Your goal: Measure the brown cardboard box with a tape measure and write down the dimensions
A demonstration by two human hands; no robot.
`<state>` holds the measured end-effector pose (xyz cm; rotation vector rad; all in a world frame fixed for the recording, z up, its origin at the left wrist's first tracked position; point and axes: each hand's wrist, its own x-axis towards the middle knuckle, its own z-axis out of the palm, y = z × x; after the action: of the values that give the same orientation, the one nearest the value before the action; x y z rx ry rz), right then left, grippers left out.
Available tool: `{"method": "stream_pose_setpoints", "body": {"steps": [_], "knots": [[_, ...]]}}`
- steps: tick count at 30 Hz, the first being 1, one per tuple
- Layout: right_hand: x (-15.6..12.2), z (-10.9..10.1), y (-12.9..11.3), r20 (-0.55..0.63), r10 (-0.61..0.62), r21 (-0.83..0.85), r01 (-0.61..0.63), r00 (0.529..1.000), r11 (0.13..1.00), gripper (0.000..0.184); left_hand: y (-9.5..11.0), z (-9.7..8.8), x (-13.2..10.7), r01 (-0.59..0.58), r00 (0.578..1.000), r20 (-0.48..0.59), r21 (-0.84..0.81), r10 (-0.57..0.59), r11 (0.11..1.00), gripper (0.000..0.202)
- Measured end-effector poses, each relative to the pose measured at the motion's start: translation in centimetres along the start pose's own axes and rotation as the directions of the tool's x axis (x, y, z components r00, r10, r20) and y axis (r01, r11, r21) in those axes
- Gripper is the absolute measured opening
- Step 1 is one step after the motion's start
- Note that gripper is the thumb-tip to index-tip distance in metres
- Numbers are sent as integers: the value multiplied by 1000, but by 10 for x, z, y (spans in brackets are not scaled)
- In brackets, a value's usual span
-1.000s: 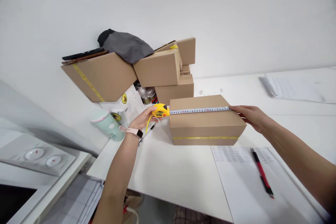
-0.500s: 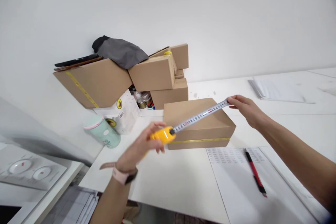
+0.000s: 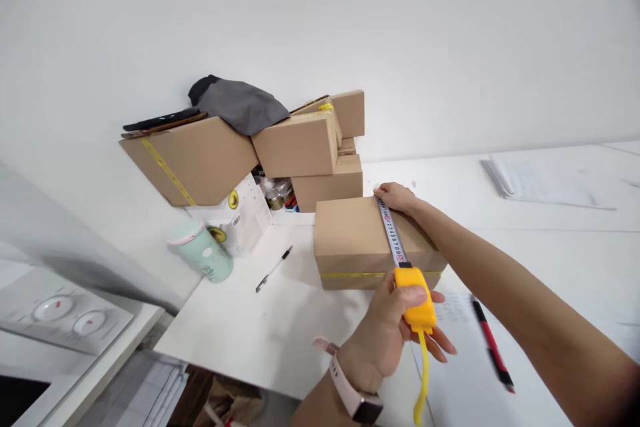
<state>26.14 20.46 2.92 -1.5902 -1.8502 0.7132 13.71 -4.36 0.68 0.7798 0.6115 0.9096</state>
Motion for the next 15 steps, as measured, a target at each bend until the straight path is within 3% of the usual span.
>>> {"method": "stream_pose_setpoints", "body": {"steps": [8, 12, 15], "knots": [[-2, 1, 18, 50, -85, 116, 79, 995, 990, 30, -28, 19, 4, 7, 999, -37, -34, -8, 999, 58], [-4, 1, 12, 55, -94, 167, 83, 994, 982, 28, -26, 23, 8, -11, 999, -49, -32, 9, 999, 57], [-11, -11, 10, -12, -97, 370, 95, 995, 924, 27, -21, 14, -5, -54, 998, -36, 30, 55, 998, 55]]}}
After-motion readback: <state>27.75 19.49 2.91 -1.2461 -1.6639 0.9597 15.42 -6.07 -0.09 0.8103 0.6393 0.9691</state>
